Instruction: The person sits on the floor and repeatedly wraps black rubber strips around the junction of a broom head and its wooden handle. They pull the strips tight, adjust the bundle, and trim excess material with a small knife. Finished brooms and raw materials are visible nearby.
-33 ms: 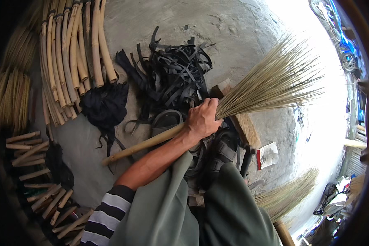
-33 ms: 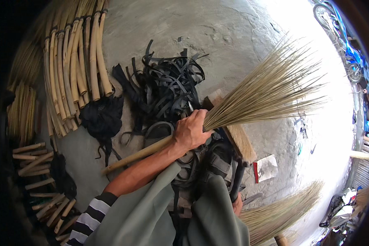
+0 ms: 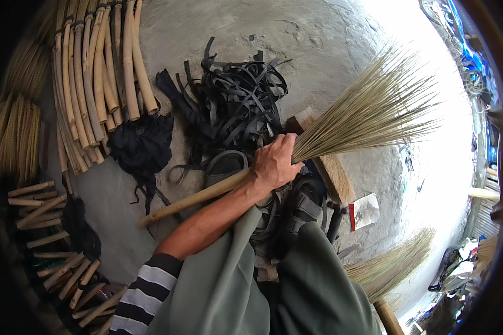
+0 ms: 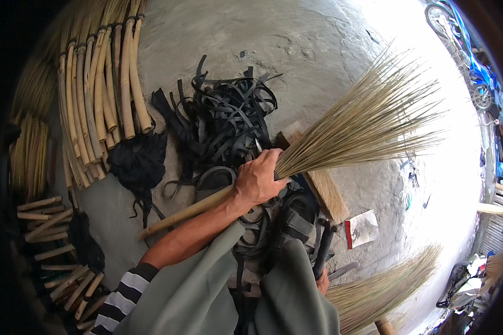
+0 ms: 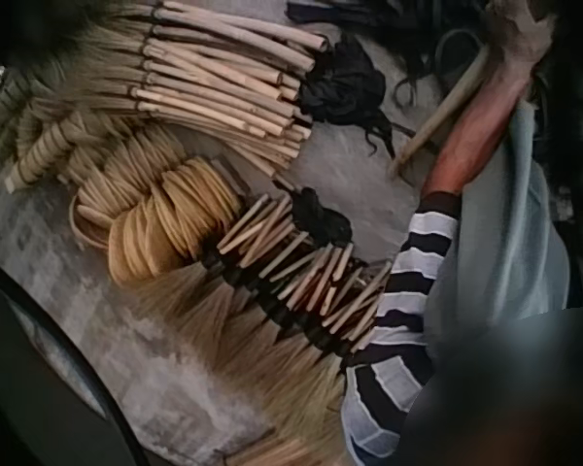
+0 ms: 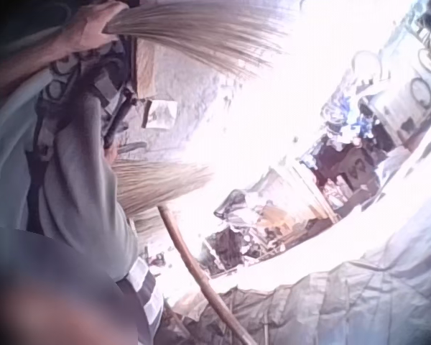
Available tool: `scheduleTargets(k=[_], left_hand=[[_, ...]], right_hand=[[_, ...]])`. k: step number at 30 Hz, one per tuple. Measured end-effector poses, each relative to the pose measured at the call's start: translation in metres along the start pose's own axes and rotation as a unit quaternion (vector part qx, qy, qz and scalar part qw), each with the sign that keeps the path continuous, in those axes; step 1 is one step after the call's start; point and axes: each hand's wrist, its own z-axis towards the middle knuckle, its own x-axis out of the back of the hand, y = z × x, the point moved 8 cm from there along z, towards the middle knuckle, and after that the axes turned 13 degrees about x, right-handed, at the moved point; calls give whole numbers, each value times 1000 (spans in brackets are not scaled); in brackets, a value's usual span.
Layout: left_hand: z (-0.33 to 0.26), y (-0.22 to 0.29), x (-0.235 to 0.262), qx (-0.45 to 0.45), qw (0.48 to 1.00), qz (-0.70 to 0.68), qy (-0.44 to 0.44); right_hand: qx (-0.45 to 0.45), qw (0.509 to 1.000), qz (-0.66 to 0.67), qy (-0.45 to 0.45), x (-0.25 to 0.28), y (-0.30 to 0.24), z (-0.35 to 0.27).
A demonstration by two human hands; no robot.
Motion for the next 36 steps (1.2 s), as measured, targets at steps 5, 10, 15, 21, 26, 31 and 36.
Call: scheduleTargets(k=[5,10,15,21,26,31,36], left_hand=[[0,-3,-2,3,1000,-8,-6],[-4,-6,-13,38,998,24,-31],[-4,-3,-11,28,999,35,-24],[-4,-4,-10,33,998,40,-29],[-4,-4,-11,36,998,44,-34],[-3,-3,-10,43,997,47,-33],[-4,-3,-9,48,997,46,-36]], right_hand=[[-6,995,-93,18,7,24,-37],[62,989,-74,109,72,-72,44],[148,976,139,83,82,-194,207],[81,967,197,138,62,-202,267],[68,935,318,139,53,-192,263],[68,948,232,206,73,-182,261],[21,886,455,80,36,-184,265]])
